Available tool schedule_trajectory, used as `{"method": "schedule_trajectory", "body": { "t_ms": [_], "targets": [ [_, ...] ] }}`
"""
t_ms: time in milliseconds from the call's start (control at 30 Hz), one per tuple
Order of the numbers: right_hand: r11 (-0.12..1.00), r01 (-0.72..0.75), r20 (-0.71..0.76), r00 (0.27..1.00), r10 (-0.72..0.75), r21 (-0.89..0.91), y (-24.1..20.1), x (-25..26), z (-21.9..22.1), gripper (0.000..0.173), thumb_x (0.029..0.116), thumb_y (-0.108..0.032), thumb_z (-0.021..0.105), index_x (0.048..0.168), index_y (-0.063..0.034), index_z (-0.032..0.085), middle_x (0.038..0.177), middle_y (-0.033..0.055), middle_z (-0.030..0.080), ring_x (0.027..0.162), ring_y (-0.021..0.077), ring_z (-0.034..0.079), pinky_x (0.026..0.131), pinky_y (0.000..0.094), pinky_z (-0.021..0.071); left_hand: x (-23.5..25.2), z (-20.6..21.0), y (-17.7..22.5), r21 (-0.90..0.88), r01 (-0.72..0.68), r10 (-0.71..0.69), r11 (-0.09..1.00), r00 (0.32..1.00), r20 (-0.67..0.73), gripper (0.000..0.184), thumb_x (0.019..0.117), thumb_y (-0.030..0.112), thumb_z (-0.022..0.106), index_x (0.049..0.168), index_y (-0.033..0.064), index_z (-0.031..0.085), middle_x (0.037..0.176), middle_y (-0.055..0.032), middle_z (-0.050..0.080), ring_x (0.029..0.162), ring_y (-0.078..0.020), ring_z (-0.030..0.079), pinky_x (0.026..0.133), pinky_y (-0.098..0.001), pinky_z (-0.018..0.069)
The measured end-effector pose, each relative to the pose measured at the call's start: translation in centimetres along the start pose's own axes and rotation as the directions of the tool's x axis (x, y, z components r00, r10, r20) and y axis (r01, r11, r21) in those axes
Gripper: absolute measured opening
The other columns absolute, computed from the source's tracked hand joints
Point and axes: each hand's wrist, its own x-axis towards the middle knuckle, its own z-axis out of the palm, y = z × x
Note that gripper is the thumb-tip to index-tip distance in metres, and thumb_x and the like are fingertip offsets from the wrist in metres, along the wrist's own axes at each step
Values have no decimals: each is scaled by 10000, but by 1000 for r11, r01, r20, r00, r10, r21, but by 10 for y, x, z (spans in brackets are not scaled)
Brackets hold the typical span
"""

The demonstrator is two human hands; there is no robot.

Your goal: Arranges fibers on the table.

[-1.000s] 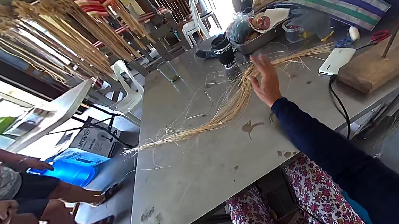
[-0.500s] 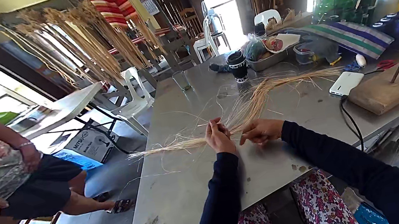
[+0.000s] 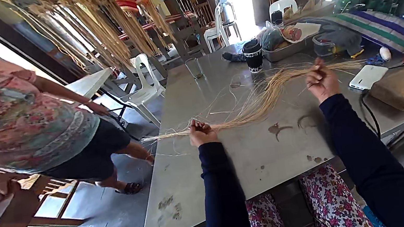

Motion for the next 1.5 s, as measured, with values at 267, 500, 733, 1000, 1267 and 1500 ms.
{"method": "schedule_trajectory", "body": {
  "t_ms": [267, 500, 733, 1000, 1267, 1500],
  "targets": [
    [971, 238, -328, 920, -212, 38, -37, 2, -14, 302, 1135, -339, 322, 1131, -176, 577, 874, -78, 713, 446, -23, 450, 444, 124, 389, 22, -19, 16, -81, -124, 114, 989, 987, -116, 334, 1127, 215, 235, 978, 140, 524, 693, 61, 507, 521, -8, 491, 501, -141, 444],
    [894, 268, -411, 814, -410, -359, -50, 5, -12, 232, 1123, -310, 407, 1279, -187, 527, 987, -61, 654, 629, 27, 554, 566, 195, 470, -9, 8, 33, 161, -94, 121, 982, 979, -167, 456, 1145, 342, 218, 1390, 36, 450, 1115, -105, 635, 914, -133, 662, 812, -274, 542],
    [-154, 163, 218, 530, -819, -974, -59, 2, -13, 293, 1052, -127, 508, 1111, 60, 725, 1205, 259, 681, 1223, 343, 618, 1076, 393, 462, -4, 3, 19, 761, -421, 409, 493, 884, 224, 826, 1038, 173, 587, 1619, -38, 40, 1657, -317, 152, 1550, -396, 197, 1256, -423, 209],
    [-1, -201, -189, 924, -331, -980, -29, 3, -7, 284, 963, -199, 705, 1139, 23, 722, 1118, 238, 704, 1078, 391, 661, 964, 591, 493, -18, 9, 2, 856, -514, 33, -61, 856, 516, 410, 1041, 159, 586, 1391, -55, 574, 1435, -321, 530, 1396, -473, 454, 1181, -595, 314],
    [-27, -226, -223, 971, -83, -974, 1, 16, -17, 417, 978, -365, 714, 1009, 50, 736, 1000, 237, 718, 974, 385, 671, 917, 603, 487, -14, 4, -23, 743, -635, -225, -214, 772, 595, 397, 1000, 278, 690, 1310, 29, 681, 1353, -234, 635, 1340, -445, 526, 1141, -623, 358],
    [235, -296, -304, 953, 0, -926, 0, 16, -8, 169, 1000, -144, 653, 1078, -5, 710, 803, 25, 655, 564, 77, 432, 534, 283, 377, -4, -7, -30, 683, -694, -230, -226, 720, 655, 231, 949, 145, 743, 1127, -1, 753, 1250, -259, 665, 1251, -465, 569, 1110, -636, 374]
  ]
}}
